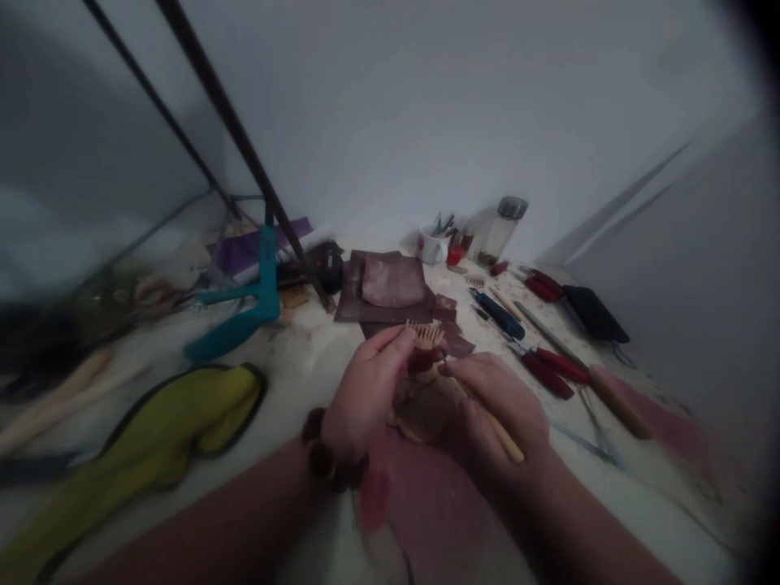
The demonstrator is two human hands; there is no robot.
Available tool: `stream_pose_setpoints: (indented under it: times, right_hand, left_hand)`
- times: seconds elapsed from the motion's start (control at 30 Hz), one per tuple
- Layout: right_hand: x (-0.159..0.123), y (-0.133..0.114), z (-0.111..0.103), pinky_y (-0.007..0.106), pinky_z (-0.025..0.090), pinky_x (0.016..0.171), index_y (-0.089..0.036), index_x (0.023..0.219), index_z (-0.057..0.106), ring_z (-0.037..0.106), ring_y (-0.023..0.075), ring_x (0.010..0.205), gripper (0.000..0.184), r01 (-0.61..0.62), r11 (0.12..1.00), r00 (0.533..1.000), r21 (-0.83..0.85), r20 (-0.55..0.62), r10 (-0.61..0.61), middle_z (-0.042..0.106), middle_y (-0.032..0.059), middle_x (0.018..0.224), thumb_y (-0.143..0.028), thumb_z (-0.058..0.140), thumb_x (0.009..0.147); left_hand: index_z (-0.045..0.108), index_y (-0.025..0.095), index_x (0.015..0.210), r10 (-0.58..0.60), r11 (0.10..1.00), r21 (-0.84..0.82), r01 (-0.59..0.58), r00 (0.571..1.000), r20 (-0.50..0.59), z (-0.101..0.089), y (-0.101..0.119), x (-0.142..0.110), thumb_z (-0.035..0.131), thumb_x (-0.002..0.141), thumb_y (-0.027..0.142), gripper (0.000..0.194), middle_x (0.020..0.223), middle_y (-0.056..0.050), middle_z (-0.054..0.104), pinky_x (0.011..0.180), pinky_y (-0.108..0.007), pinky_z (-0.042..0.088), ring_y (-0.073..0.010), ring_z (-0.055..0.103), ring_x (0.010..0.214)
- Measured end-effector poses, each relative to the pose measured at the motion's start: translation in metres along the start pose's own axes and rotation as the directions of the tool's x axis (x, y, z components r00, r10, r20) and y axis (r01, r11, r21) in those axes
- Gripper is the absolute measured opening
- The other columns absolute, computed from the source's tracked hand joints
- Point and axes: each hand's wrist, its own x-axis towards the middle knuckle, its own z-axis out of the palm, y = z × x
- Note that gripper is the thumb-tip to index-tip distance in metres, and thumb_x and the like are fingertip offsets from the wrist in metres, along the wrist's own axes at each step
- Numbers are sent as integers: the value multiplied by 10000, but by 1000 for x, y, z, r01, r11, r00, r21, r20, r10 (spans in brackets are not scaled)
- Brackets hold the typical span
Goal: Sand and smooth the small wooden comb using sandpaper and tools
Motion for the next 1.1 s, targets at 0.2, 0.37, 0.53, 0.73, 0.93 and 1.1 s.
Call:
stream_pose_setpoints:
  times: [0.2, 0.37, 0.53, 0.73, 0.93, 1.1]
  right_hand:
    - [-1, -1, 1, 507, 598, 981, -200, 1518, 695, 760, 297, 1121, 583, 6, 1000, 1000, 10, 4, -6, 793, 130, 1295, -12, 603, 974]
    - [-2, -1, 0, 509, 601, 993, -207, 1521, 691, 764, 305, 1139, 582, -4, 1000, 1000, 7, 12, 4, 792, 126, 1309, -27, 608, 974]
    - [-1, -2, -1, 522, 610, 990, -236, 1545, 675, 771, 319, 1150, 603, -1, 1000, 1000, -5, 17, 1, 801, 123, 1317, -42, 608, 978]
    - [0, -4, -1, 466, 645, 933, -261, 1492, 706, 792, 292, 1047, 544, -79, 996, 997, -41, -12, 79, 823, 99, 1237, -106, 654, 974]
    - [-8, -13, 3, 433, 659, 931, -289, 1289, 832, 823, 291, 1040, 349, -278, 957, 938, 78, -194, 288, 859, 76, 1166, -170, 661, 1008]
    - [7, -14, 7, 397, 661, 805, -242, 1082, 875, 815, 257, 848, 192, -478, 604, 710, 638, -124, 693, 859, 73, 933, -272, 698, 1013]
  left_hand:
    - [842, 209, 1172, 26, 1000, 11, -26, 1000, 5, -3, -6, 1, 801, 999, 538, 374, 1160, -110, 848, 947, -372, 604, -260, 779, 1019]
    - [834, 208, 1238, 32, 999, 32, -33, 999, 29, -6, -10, 4, 764, 1033, 550, 405, 1202, -112, 835, 943, -365, 596, -254, 768, 1035]
    - [842, 223, 1242, 55, 996, 74, -57, 998, 30, -4, -7, 3, 748, 1050, 534, 378, 1208, -99, 834, 910, -342, 587, -255, 764, 1068]
    - [836, 212, 1244, 47, 997, 56, -49, 998, 41, -3, -6, 3, 741, 1052, 524, 378, 1184, -100, 835, 922, -358, 601, -248, 768, 1034]
    - [848, 229, 1215, 71, 988, 138, -74, 997, 25, -5, -8, 3, 742, 1050, 539, 366, 1139, -86, 842, 901, -343, 587, -246, 766, 1022]
    - [854, 220, 1178, 27, 994, 109, -32, 998, 51, -6, -8, 4, 752, 1042, 528, 351, 1169, -106, 842, 944, -372, 595, -260, 773, 1053]
